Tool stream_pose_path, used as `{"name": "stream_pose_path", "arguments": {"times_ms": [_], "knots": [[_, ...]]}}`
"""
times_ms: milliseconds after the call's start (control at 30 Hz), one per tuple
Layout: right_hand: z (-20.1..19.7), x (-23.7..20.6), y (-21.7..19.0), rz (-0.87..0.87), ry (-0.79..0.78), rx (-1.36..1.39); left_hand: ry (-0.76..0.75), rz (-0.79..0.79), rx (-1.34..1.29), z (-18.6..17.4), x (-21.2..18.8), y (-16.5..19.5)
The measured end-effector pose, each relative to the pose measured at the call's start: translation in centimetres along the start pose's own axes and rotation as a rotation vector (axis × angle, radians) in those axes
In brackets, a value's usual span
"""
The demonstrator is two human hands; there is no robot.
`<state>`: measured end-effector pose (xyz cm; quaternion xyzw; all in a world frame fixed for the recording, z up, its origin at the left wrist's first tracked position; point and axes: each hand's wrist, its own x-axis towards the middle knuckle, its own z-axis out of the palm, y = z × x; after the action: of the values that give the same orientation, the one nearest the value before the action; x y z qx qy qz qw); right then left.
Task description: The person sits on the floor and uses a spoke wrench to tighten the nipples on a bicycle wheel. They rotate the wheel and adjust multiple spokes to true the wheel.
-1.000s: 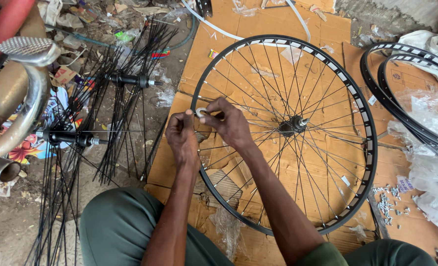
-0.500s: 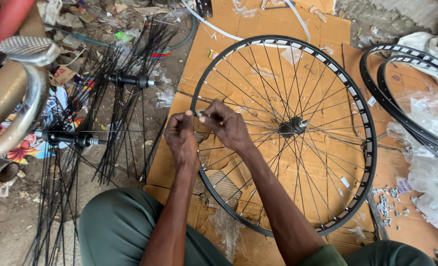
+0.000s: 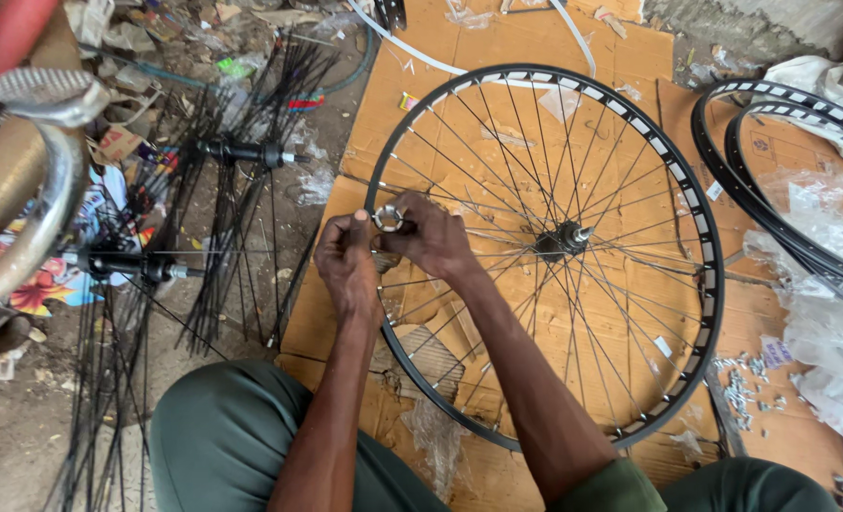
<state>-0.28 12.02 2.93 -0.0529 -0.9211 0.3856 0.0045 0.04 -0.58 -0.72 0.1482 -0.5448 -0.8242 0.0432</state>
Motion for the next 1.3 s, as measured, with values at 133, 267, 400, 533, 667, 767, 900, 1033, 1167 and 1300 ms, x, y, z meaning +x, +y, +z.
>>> {"name": "stream_pose_path", "arguments": {"times_ms": [133, 267, 400, 533, 667, 767, 900, 1033, 1167, 1300], "knots": [[-0.5, -1.2, 0.6, -0.128, 0.04, 0.282, -0.022, 0.045, -0.048, -0.1, 0.0, -0.4], [0.5, -1.2, -0.3, -0.307, 0.19, 0.055, -0.031, 0.034, -0.098, -0.2, 0.3, -0.6], [0.3, -1.4, -0.9, -0.316, 0.255, -0.188, -0.005, -0.035, -0.11, -0.1, 0.5, -0.7], [-1.3, -1.8, -0.7, -0.304, 0.13, 0.111, -0.007, -0.015, -0.069, 0.0, 0.5, -0.7], [-1.1, -0.8, -1.4, -0.081, 0.095, 0.103, 0.001, 0.018, -0.086, 0.0, 0.4, -0.7], [-0.5, -0.1, -1.8, 0.174, 0.077, 0.069, 0.008, 0.011, -0.067, 0.1, 0.4, -0.7], [-0.4, -0.5, -1.0, 0.029, 0.127, 0.175, -0.017, 0.014, -0.081, 0.1, 0.3, -0.6], [0.0, -1.3, -0.3, -0.198, 0.149, 0.204, -0.001, 0.018, -0.074, -0.1, 0.2, -0.6], [0.9, -1.6, -1.2, -0.213, 0.248, -0.141, -0.005, 0.012, -0.093, -0.1, 0.3, -0.7], [0.1, -1.7, -2.2, -0.145, 0.198, -0.243, -0.035, 0.022, -0.093, -0.1, 0.4, -0.8]]}}
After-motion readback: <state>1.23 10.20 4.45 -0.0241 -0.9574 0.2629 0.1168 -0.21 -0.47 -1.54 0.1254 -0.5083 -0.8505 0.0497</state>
